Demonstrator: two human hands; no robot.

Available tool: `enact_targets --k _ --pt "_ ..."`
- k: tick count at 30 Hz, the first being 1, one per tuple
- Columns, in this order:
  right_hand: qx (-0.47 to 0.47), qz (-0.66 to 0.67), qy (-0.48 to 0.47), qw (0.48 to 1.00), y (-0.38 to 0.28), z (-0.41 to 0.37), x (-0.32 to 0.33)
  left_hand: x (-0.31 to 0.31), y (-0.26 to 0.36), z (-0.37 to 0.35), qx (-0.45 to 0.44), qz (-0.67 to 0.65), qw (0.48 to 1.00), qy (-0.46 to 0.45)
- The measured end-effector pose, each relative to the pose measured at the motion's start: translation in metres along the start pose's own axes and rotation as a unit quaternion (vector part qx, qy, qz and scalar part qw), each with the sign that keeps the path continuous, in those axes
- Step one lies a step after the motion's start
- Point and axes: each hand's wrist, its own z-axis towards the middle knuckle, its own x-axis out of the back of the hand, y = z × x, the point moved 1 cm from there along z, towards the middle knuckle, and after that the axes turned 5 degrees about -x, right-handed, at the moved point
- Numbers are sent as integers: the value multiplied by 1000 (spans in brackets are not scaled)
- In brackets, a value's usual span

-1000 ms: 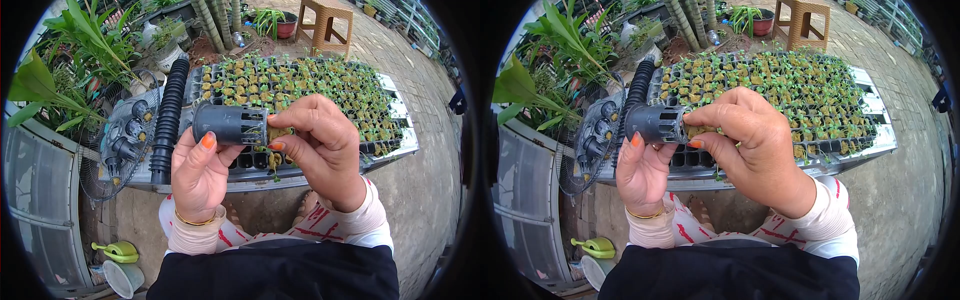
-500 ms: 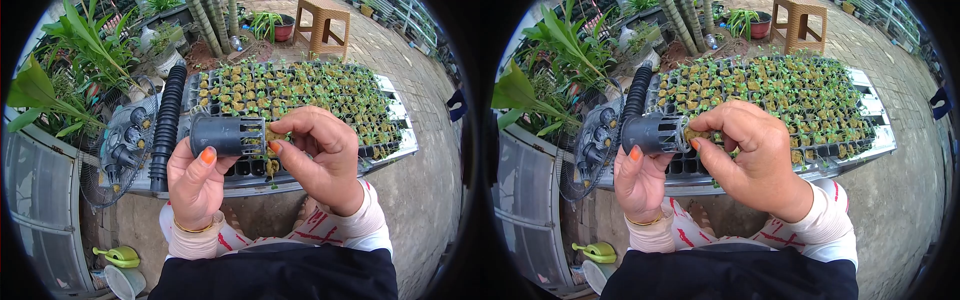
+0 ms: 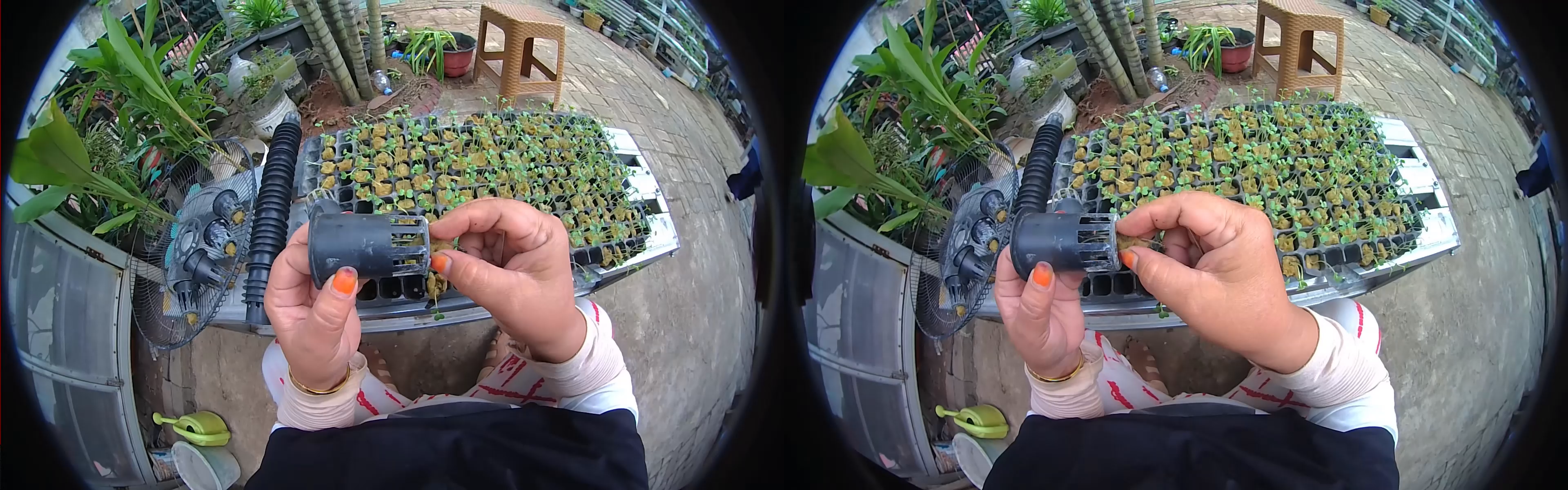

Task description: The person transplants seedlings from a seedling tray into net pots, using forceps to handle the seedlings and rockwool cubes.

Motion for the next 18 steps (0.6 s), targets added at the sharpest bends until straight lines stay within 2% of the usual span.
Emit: enact_targets --k 3,8,11,14,18 --pt "14 -19 1 1000 6 1 -1 -6 1 1 15 -35 999 8" --pt "5 -9 -12 1000 10 1 -5 -2 -6 1 -33 2 999 -12" --pt "-14 61 -8 998 12 3 -6 -4 -5 2 -9 7 1000 0" --pt "-33 67 -18 997 11 3 -4 -18 2 6 14 -7 999 43" --pt "-21 70 -20 997 12 3 -4 -10 -2 4 22 -3 998 52"
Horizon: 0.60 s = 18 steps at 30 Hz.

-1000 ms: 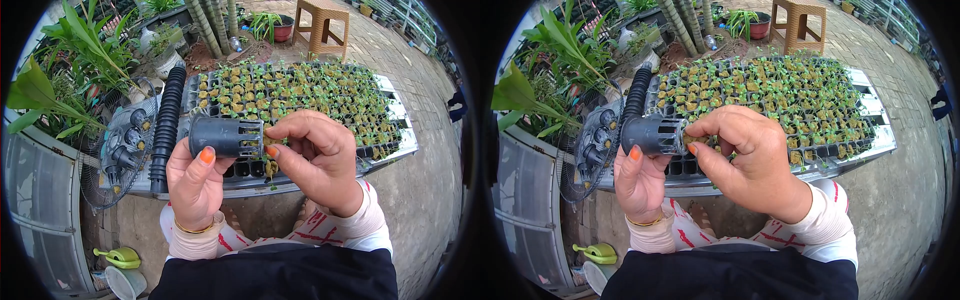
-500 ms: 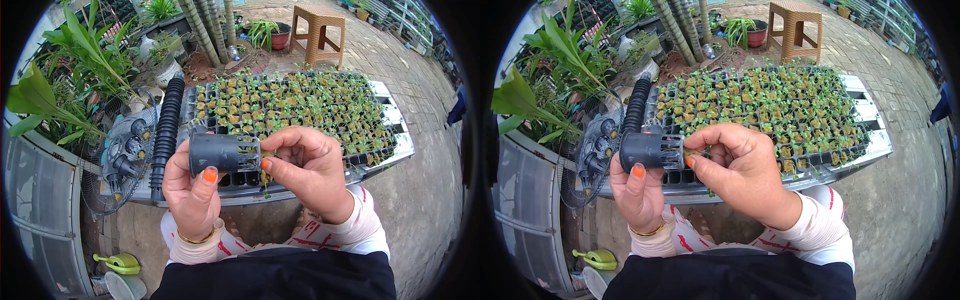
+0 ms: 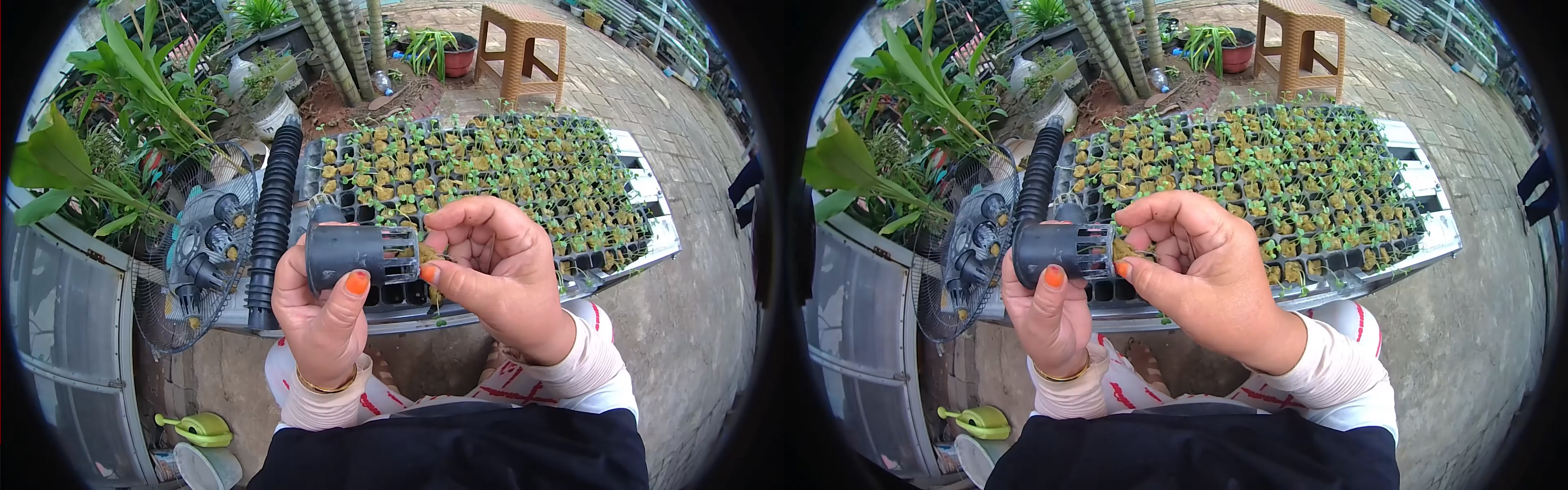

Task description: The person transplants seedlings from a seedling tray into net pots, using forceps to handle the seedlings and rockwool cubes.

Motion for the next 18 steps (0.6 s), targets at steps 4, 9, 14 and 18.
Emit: enact_targets --k 4,9,14,18 --pt "22 -44 -2 999 0 0 -1 -1 5 1 37 -40 998 -6" --pt "135 -205 -11 969 -1 4 2 -3 8 6 107 -120 987 28" --pt "171 -314 -60 932 -20 4 2 -1 9 7 117 -129 985 3" --pt "136 -303 -46 942 -18 -1 2 0 9 5 105 -119 987 9"
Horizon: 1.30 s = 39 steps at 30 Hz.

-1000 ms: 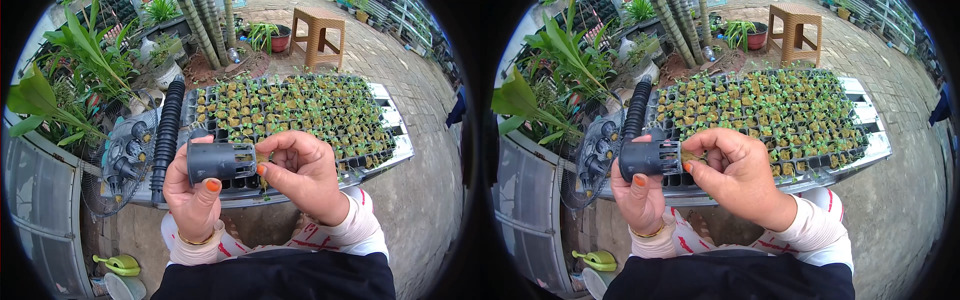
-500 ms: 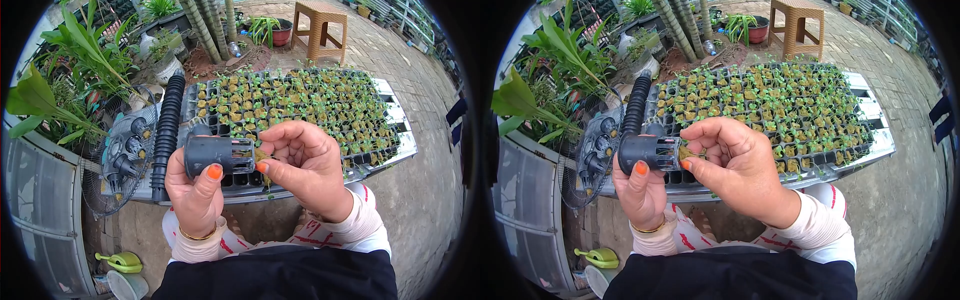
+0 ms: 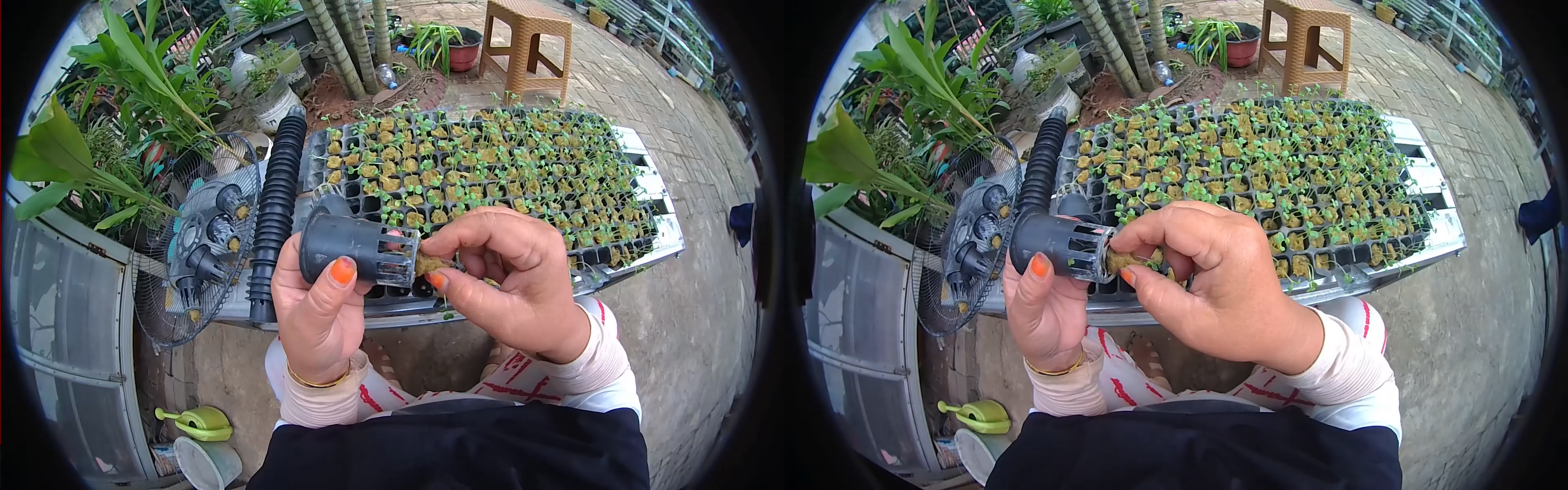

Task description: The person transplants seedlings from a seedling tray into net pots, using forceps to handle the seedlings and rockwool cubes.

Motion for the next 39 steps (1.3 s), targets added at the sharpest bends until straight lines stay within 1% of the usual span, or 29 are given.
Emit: enact_targets --k 2,3,5,6,8,9,11,12,14,15,17,18,20,21,23,24,26,30,32,33,35,36,37,38,39 --pt "-91 94 13 991 4 -3 -3 -1 0 -2 -23 20 999 -14" --pt "-91 94 13 991 5 -5 -5 -1 0 -2 -23 20 999 -14" --pt "-158 236 15 959 9 -6 -7 -3 1 -3 -32 32 999 2" --pt "-158 236 15 959 9 -6 -8 -2 -1 -4 -32 33 999 2" --pt "-201 319 24 926 8 -4 -8 1 -4 -4 -98 78 992 -8" --pt "-202 319 24 926 8 -3 -8 0 -5 -4 -97 78 992 -8" --pt "-226 362 17 904 7 -2 -8 -2 -5 -1 -123 87 988 -40" --pt "-226 362 17 904 8 -2 -9 -2 -5 -1 -123 87 988 -40" --pt "-195 318 16 928 11 -3 -9 -1 -5 -1 -127 102 985 -50" --pt "-196 318 17 927 14 -4 -9 1 -5 -1 -126 102 985 -51" --pt "-138 232 19 963 17 -4 -9 7 -4 -3 -94 115 987 -64" --pt "-138 232 20 963 17 -4 -10 8 -4 -4 -94 115 987 -64" --pt "-105 225 44 968 16 -4 -13 10 -5 -4 -79 110 989 -53" --pt "-105 225 44 968 16 -4 -13 9 -5 -4 -78 110 989 -53" --pt "-152 220 29 963 16 -5 -12 7 -5 -3 -66 120 990 -38" --pt "-153 220 30 963 16 -4 -12 5 -6 -3 -66 120 990 -38" --pt "-221 334 15 916 18 0 -14 3 -7 -2 -86 130 987 -29" --pt "-192 383 9 904 21 1 -15 -2 -2 1 -70 129 989 -14" --pt "-175 317 -22 932 19 -1 -10 4 -3 0 -60 120 991 1" --pt "-175 317 -22 932 15 -1 -6 3 -2 0 -60 120 991 1" --pt "-131 141 -76 978 -1 1 5 1 -1 0 -33 83 996 22" --pt "-74 46 -76 993 -6 4 8 1 0 -1 -34 83 996 23" --pt "-74 46 -77 993 -5 5 8 0 0 -1 -23 76 997 26" --pt "10 -14 -63 998 -6 6 8 -1 0 -1 -13 68 997 28" --pt "94 -73 -47 992 -7 6 7 2 1 -2 -13 68 997 29"
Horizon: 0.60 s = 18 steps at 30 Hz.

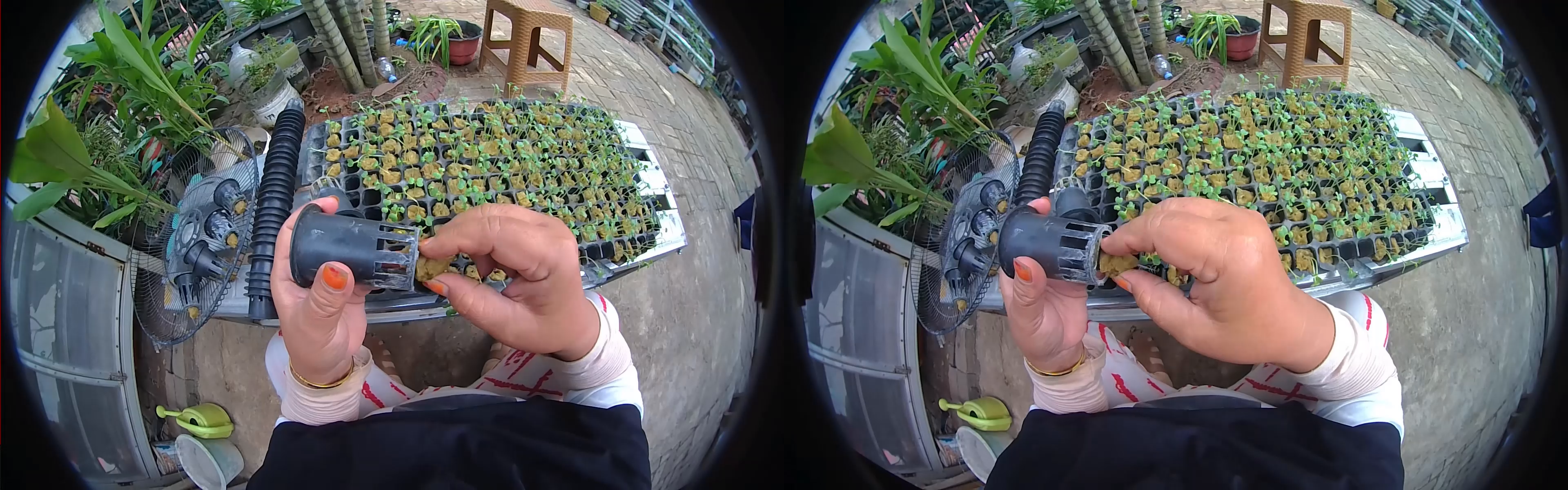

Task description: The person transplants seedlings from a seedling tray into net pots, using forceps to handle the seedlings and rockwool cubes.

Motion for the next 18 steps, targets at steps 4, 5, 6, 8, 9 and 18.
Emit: enact_targets --k 4,5,6,8,9,18 --pt "34 -29 39 998 -2 -1 -4 -2 1 -2 16 -19 998 -53" --pt "34 -33 52 998 -2 -2 -4 -5 1 -1 26 -72 997 -30" --pt "35 -37 65 997 -2 -2 -4 -5 2 -1 26 -72 997 -30" --pt "37 -40 73 996 -1 -2 -5 -4 4 1 56 -135 987 -58" --pt "38 -43 80 995 -1 -2 -5 -3 3 1 56 -136 987 -58" --pt "6 -31 105 994 8 -5 -8 -2 0 1 45 -85 995 -42"
